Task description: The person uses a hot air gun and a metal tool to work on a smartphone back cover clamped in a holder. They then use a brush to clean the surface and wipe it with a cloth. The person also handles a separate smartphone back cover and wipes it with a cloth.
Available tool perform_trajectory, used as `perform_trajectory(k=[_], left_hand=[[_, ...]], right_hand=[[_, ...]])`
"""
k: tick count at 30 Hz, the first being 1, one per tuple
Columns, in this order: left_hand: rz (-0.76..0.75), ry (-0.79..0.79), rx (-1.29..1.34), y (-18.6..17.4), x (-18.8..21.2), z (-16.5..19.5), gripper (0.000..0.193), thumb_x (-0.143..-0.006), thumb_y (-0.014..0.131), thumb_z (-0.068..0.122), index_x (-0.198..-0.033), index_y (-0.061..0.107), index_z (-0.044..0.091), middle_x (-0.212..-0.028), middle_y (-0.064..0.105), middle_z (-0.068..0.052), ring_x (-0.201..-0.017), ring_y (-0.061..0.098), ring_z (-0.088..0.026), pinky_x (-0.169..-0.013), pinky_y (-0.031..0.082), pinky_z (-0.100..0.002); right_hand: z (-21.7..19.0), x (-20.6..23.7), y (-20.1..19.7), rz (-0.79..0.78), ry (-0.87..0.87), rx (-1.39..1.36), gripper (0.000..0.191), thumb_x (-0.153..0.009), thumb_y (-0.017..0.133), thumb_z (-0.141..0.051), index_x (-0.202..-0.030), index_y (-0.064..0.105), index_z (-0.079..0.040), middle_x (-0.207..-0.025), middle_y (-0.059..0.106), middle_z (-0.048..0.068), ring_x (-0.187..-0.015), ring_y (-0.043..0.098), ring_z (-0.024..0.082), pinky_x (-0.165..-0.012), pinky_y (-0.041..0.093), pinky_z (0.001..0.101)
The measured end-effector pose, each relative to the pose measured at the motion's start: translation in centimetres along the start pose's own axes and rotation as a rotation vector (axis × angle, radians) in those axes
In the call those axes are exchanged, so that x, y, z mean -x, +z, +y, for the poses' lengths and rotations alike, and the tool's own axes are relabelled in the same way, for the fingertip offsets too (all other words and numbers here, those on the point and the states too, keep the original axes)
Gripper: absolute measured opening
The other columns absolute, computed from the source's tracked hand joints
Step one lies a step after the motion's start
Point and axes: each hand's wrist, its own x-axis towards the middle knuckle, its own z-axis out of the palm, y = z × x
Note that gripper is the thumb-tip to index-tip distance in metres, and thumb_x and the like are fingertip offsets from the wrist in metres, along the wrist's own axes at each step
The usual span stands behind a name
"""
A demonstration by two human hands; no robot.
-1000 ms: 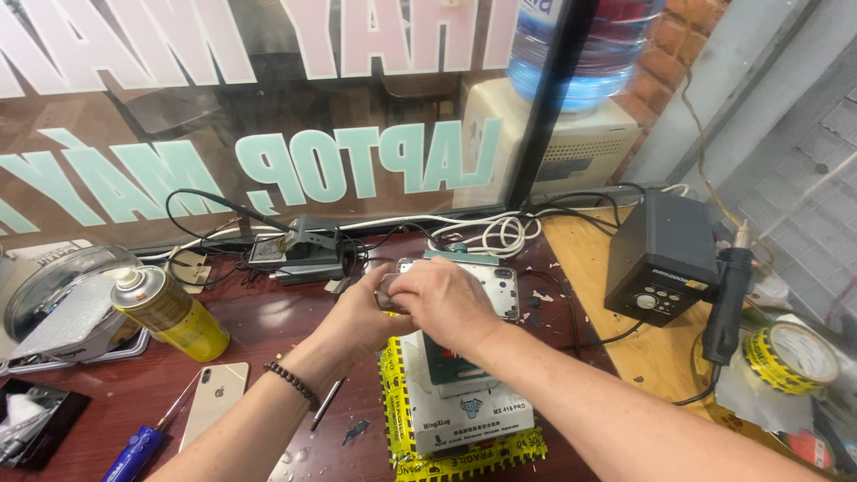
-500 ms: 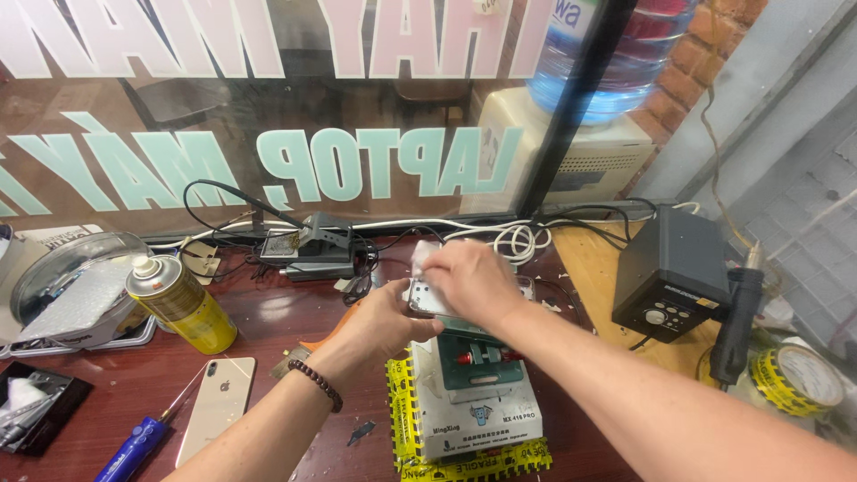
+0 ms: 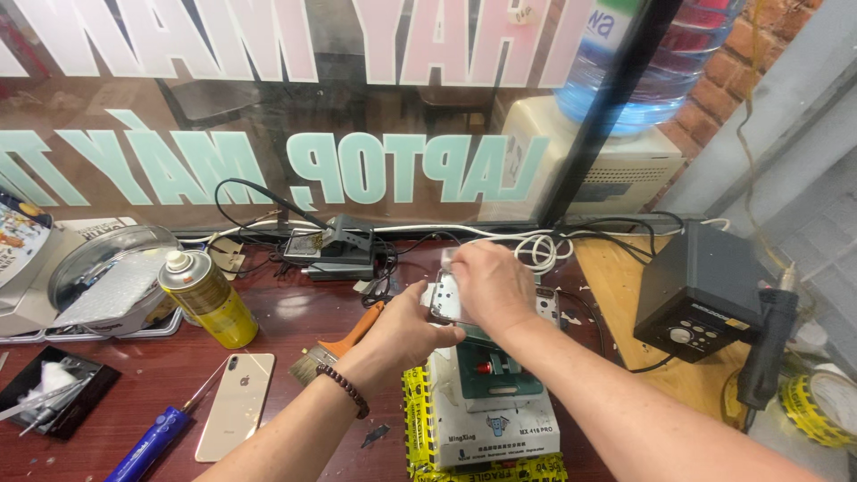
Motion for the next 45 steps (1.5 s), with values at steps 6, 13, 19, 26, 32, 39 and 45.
perform_trajectory(k=[6, 13, 19, 26, 32, 39, 45], left_hand=[[-0.029, 0.006, 0.053, 0.0, -0.2, -0.4, 0.104, -0.074, 0.088, 0.009, -0.156, 0.024, 0.0, -0.095, 0.07, -0.01, -0.068, 0.062, -0.012, -0.052, 0.05, -0.028], [-0.062, -0.013, 0.011, -0.3, 0.0, -0.1, 0.09, -0.075, 0.086, 0.013, -0.15, 0.038, -0.002, -0.092, 0.073, -0.008, -0.063, 0.059, -0.012, -0.049, 0.047, -0.028], [-0.029, -0.049, -0.142, -0.2, 0.1, 0.9, 0.107, -0.077, 0.088, 0.015, -0.157, 0.019, 0.001, -0.092, 0.071, -0.01, -0.071, 0.065, -0.013, -0.057, 0.053, -0.028], [-0.07, -0.097, -0.087, -0.5, 0.6, 1.6, 0.107, -0.077, 0.085, 0.015, -0.159, 0.018, 0.001, -0.099, 0.073, -0.014, -0.078, 0.067, -0.018, -0.06, 0.054, -0.032], [-0.017, -0.019, -0.14, -0.5, 0.4, 1.4, 0.108, -0.075, 0.088, 0.015, -0.157, 0.02, -0.002, -0.107, 0.074, -0.014, -0.088, 0.071, -0.016, -0.07, 0.058, -0.028], [-0.004, -0.022, -0.086, -0.4, 0.7, 1.3, 0.109, -0.074, 0.089, 0.013, -0.157, 0.02, 0.001, -0.109, 0.073, -0.014, -0.09, 0.07, -0.017, -0.071, 0.057, -0.029], [0.082, -0.014, -0.075, -2.2, -1.8, 1.6, 0.082, -0.075, 0.085, 0.016, -0.146, 0.046, 0.001, -0.11, 0.075, -0.014, -0.086, 0.072, -0.019, -0.067, 0.058, -0.034]], right_hand=[[0.4, -1.6, -0.3, -0.157, -0.052, -0.076, 0.014, -0.087, 0.07, -0.026, -0.091, 0.078, -0.016, -0.094, 0.073, 0.007, -0.092, 0.07, 0.032, -0.08, 0.053, 0.0472], [1.0, -0.4, -0.7, -0.188, -0.149, -0.127, 0.014, -0.087, 0.069, -0.024, -0.09, 0.077, -0.013, -0.091, 0.072, 0.01, -0.089, 0.069, 0.033, -0.079, 0.054, 0.0467], [1.6, -0.7, -0.6, -0.07, -0.378, -0.158, 0.01, -0.082, 0.071, -0.015, -0.087, 0.078, -0.01, -0.092, 0.073, 0.006, -0.09, 0.064, 0.03, -0.084, 0.051, 0.0416], [2.9, -3.0, -1.0, -0.138, -0.482, -0.092, 0.01, -0.081, 0.073, -0.016, -0.088, 0.08, -0.013, -0.092, 0.076, 0.003, -0.095, 0.065, 0.029, -0.088, 0.05, 0.0424], [2.2, -5.0, -2.4, -0.087, -0.284, 0.013, 0.009, -0.086, 0.073, -0.018, -0.089, 0.08, -0.013, -0.092, 0.076, 0.006, -0.093, 0.065, 0.031, -0.085, 0.05, 0.0453], [2.0, -1.7, -1.3, -0.127, -0.313, -0.035, 0.012, -0.084, 0.071, -0.018, -0.091, 0.08, -0.014, -0.093, 0.075, 0.004, -0.094, 0.067, 0.028, -0.083, 0.054, 0.0425], [4.8, -0.6, -4.9, -0.202, -0.327, 0.12, 0.012, -0.086, 0.07, -0.019, -0.092, 0.08, -0.016, -0.093, 0.075, 0.002, -0.097, 0.068, 0.027, -0.085, 0.054, 0.0416]])
